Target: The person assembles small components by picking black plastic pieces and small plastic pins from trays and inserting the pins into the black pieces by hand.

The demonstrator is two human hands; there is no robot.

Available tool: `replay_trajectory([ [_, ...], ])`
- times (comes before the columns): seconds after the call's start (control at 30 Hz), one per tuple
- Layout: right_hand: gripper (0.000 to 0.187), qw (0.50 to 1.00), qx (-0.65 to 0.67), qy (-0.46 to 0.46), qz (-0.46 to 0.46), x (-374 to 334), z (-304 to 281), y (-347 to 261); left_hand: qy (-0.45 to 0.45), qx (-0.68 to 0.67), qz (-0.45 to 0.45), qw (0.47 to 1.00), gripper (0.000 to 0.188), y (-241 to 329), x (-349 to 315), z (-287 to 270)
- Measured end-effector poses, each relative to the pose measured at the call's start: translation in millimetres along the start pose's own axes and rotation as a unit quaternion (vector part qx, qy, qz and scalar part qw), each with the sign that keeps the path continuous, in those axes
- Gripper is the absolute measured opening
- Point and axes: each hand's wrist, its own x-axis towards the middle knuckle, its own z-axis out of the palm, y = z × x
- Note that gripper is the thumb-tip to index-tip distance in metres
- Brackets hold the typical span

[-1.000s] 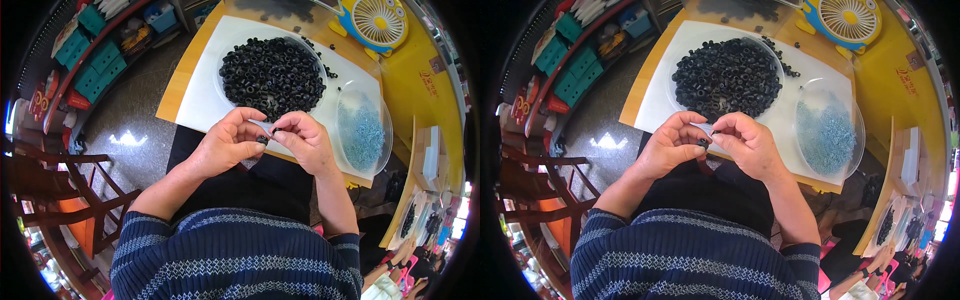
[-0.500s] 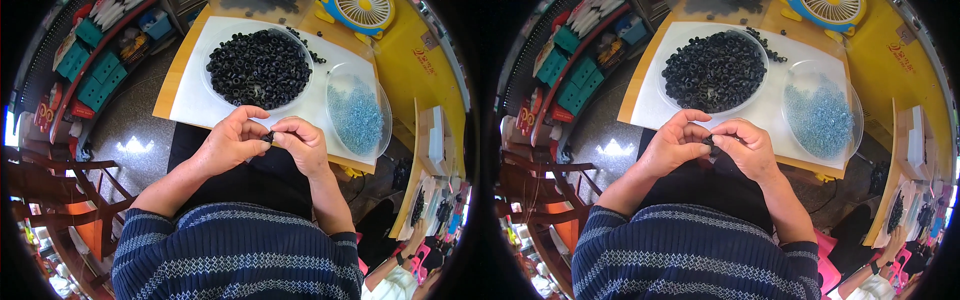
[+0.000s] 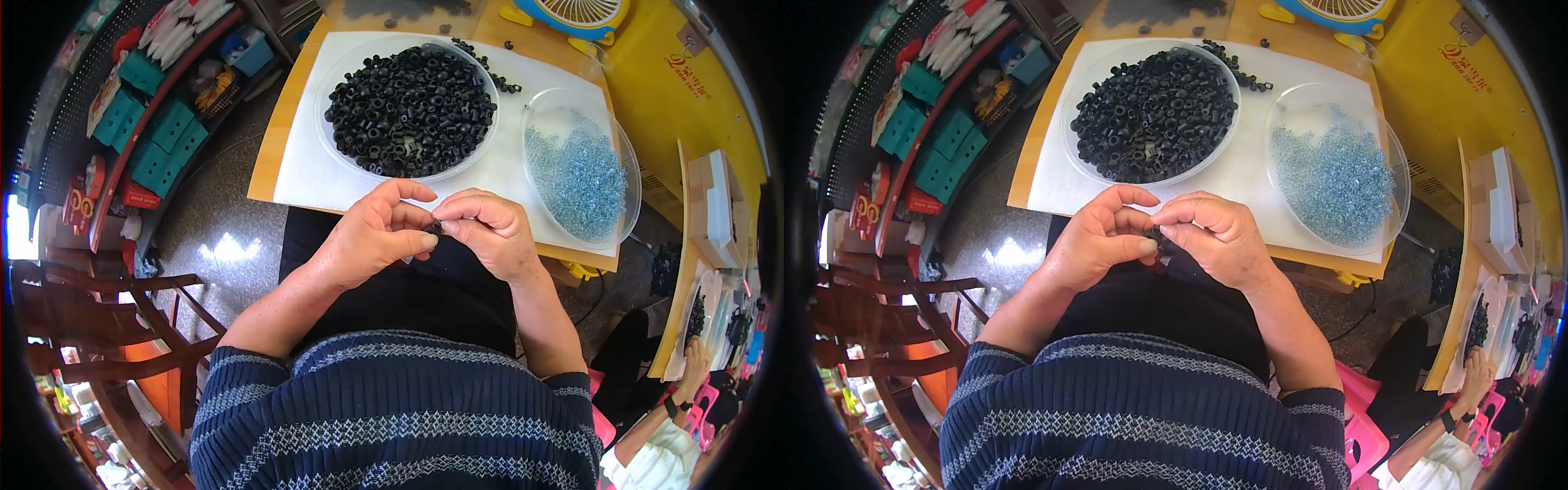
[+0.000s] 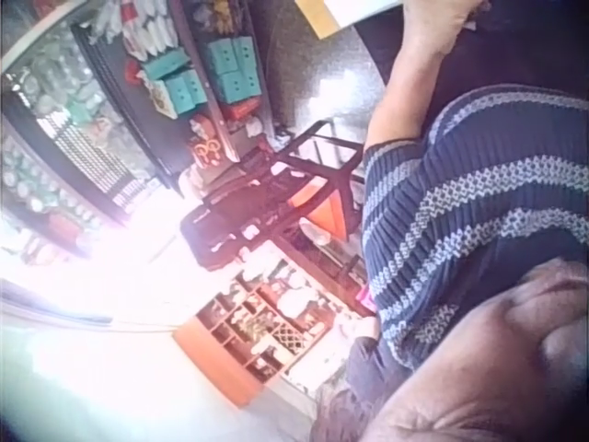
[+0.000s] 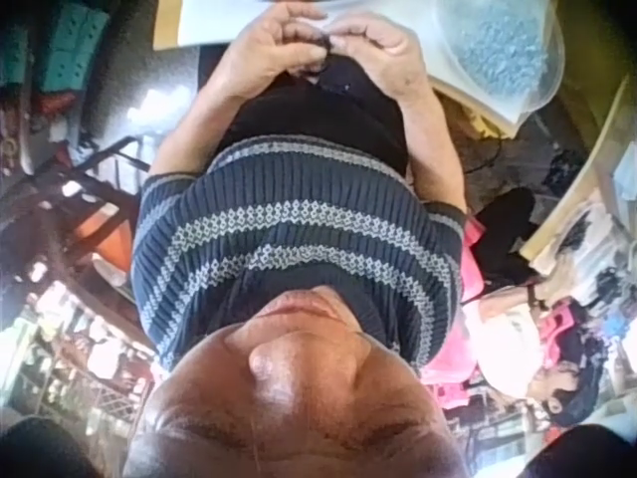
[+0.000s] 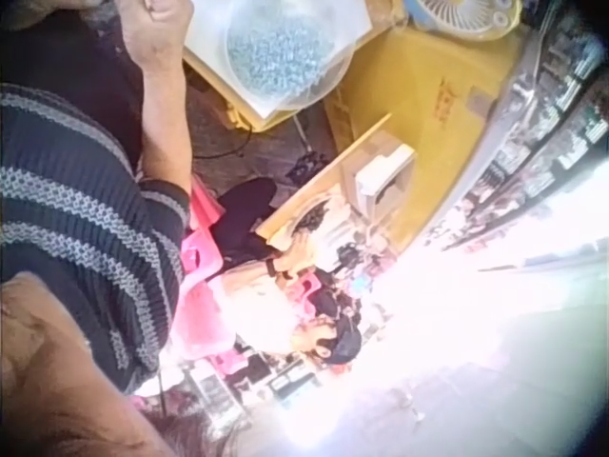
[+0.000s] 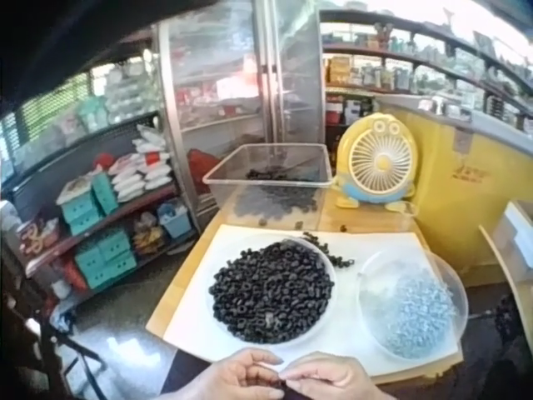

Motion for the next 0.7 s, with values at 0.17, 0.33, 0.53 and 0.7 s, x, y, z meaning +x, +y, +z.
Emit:
replay_trajectory([
  [0.17, 0.013, 0.997, 0.069, 0.000, 0.018, -4, 0, 3, -0.020, -0.070, -0.026, 0.997, 0.042, -2, 0, -1],
  [0.33, 0.013, 0.995, 0.093, 0.000, 0.024, -7, 1, 5, -0.008, -0.097, -0.040, 0.994, 0.041, -1, 0, 2],
  [0.53, 0.014, 0.996, -0.065, 0.023, -0.050, -7, 6, 3, 0.037, -0.080, -0.024, 0.996, 0.040, -5, 5, 7],
  [0.7, 0.027, 0.991, -0.088, 0.052, -0.086, -11, 12, 7, 0.059, -0.104, -0.004, 0.993, 0.041, -8, 8, 10],
])
